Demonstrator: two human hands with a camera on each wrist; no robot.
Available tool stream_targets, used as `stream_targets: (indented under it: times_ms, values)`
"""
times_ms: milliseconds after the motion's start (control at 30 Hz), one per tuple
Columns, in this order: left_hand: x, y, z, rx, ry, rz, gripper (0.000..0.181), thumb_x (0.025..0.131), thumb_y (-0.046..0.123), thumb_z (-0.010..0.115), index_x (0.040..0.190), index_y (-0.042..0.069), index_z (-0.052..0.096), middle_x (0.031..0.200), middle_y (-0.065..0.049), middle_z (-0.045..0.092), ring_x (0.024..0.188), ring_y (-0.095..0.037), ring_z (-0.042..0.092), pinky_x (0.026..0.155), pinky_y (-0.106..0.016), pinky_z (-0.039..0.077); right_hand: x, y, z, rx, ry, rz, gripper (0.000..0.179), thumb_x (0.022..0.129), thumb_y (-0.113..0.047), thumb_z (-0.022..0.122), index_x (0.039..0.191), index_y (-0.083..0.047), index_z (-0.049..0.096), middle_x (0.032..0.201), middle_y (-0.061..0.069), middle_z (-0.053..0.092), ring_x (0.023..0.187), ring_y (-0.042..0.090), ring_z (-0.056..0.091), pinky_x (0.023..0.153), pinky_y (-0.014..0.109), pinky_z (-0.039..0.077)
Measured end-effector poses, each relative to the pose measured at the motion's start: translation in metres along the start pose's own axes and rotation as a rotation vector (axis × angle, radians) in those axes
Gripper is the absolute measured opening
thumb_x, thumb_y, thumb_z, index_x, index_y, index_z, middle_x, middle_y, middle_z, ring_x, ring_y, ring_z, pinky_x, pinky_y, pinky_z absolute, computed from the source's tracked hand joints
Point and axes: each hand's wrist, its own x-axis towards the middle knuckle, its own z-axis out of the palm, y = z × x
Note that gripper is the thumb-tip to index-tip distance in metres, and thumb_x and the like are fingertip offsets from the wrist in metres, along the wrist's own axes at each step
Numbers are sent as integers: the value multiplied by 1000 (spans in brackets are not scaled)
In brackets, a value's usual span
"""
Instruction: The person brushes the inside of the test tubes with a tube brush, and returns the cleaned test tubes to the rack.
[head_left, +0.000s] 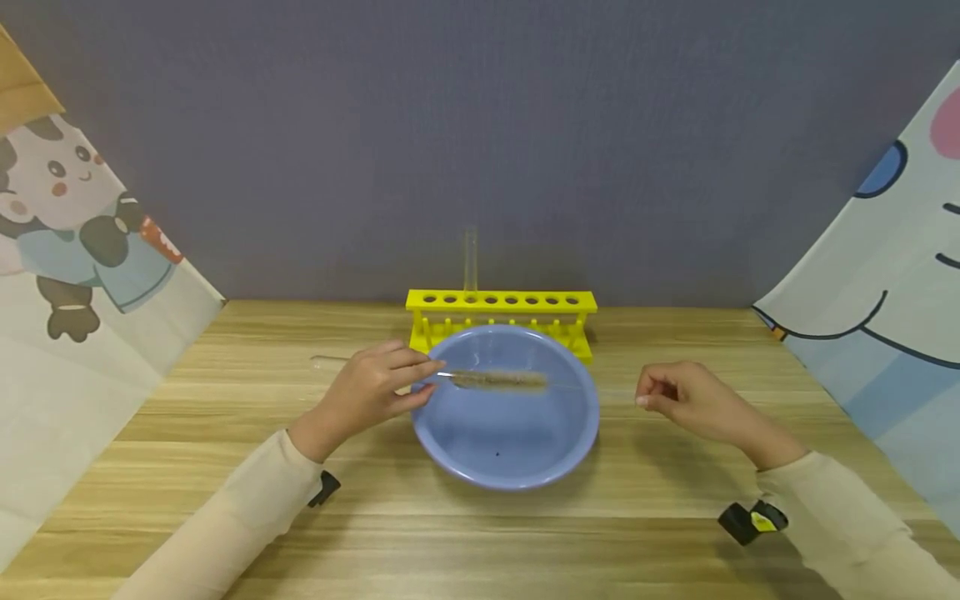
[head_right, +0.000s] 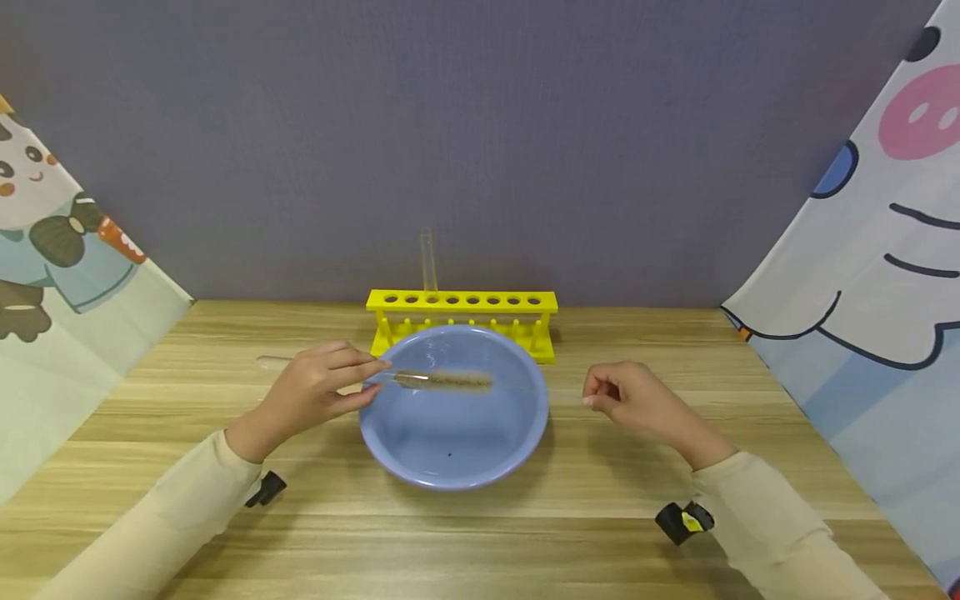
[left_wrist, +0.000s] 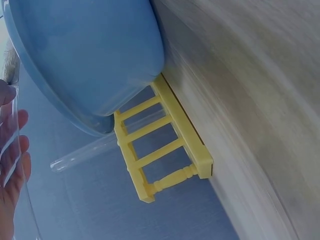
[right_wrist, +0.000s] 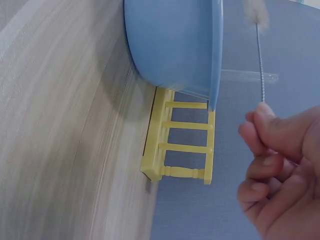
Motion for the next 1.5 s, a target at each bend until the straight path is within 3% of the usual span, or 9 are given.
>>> stream_targets:
  times_ms: [233, 433, 633, 700, 800, 900, 967, 1200, 1500]
  values:
    - [0, 1, 0, -16, -1, -15, 22, 81, 19, 72, 96, 4, 74, 84, -2, 71, 69, -15, 57, 59, -26, 49, 3, -4, 8, -177, 125, -126, 29, 77, 8, 70, 74, -17, 55, 62, -16, 41, 55, -4, 33, 45, 19, 33]
    - [0, 0, 1, -28, 5, 0, 26, 75, 15, 77, 97, 3, 74, 85, -3, 71, 71, -16, 58, 60, -27, 50, 5, -6, 13, -289, 247, -224, 33, 71, 11, 73, 73, -14, 52, 65, -13, 40, 57, -2, 34, 48, 18, 34]
    - [2, 0, -1, -62, -42, -23, 29, 91, 28, 62, 97, 2, 73, 85, -4, 71, 72, -16, 60, 61, -27, 51, 8, -3, 20, -372, 347, -330, 37, 63, 17, 75, 75, -11, 53, 71, -8, 50, 65, 3, 41, 56, 15, 36]
    - [3, 0, -2, -77, -57, -34, 33, 93, 31, 58, 97, 2, 73, 85, -4, 71, 73, -15, 61, 61, -27, 51, 8, -2, 21, -381, 368, -349, 34, 66, 15, 74, 76, -10, 54, 73, -7, 52, 67, 5, 44, 59, 15, 37]
    - [5, 0, -4, -101, -72, -50, 32, 93, 31, 59, 97, 2, 73, 86, -3, 71, 74, -15, 62, 62, -27, 52, 8, -1, 22, -386, 397, -373, 16, 88, -4, 65, 76, -10, 55, 74, -6, 54, 68, 6, 46, 61, 17, 39]
    - [6, 1, -5, -124, -87, -60, 30, 92, 30, 61, 98, 3, 72, 87, -4, 71, 76, -15, 64, 64, -28, 53, 9, 0, 23, -396, 424, -402, 32, 99, -27, 44, 76, -9, 55, 74, -5, 54, 68, 8, 48, 61, 19, 41]
    - [7, 1, -6, -133, -102, -64, 27, 90, 27, 64, 99, 3, 72, 88, -4, 71, 77, -15, 64, 65, -28, 54, 9, 0, 24, -406, 439, -420, 41, 100, -34, 35, 77, -7, 55, 74, -4, 55, 68, 9, 49, 61, 20, 42]
    - [13, 4, -7, -148, -163, -75, 25, 78, 14, 74, 100, 3, 72, 90, -4, 71, 79, -16, 65, 68, -29, 54, 9, 2, 25, -429, 469, -452, 40, 101, -31, 35, 78, -5, 55, 74, -1, 55, 68, 12, 50, 61, 21, 43]
    - [16, 6, -10, -248, -238, -148, 24, 79, 11, 73, 100, 1, 72, 91, -5, 72, 76, -16, 65, 67, -26, 53, 8, 0, 28, -479, 513, -490, 39, 102, -25, 35, 79, -2, 56, 73, 2, 55, 68, 17, 51, 64, 26, 44]
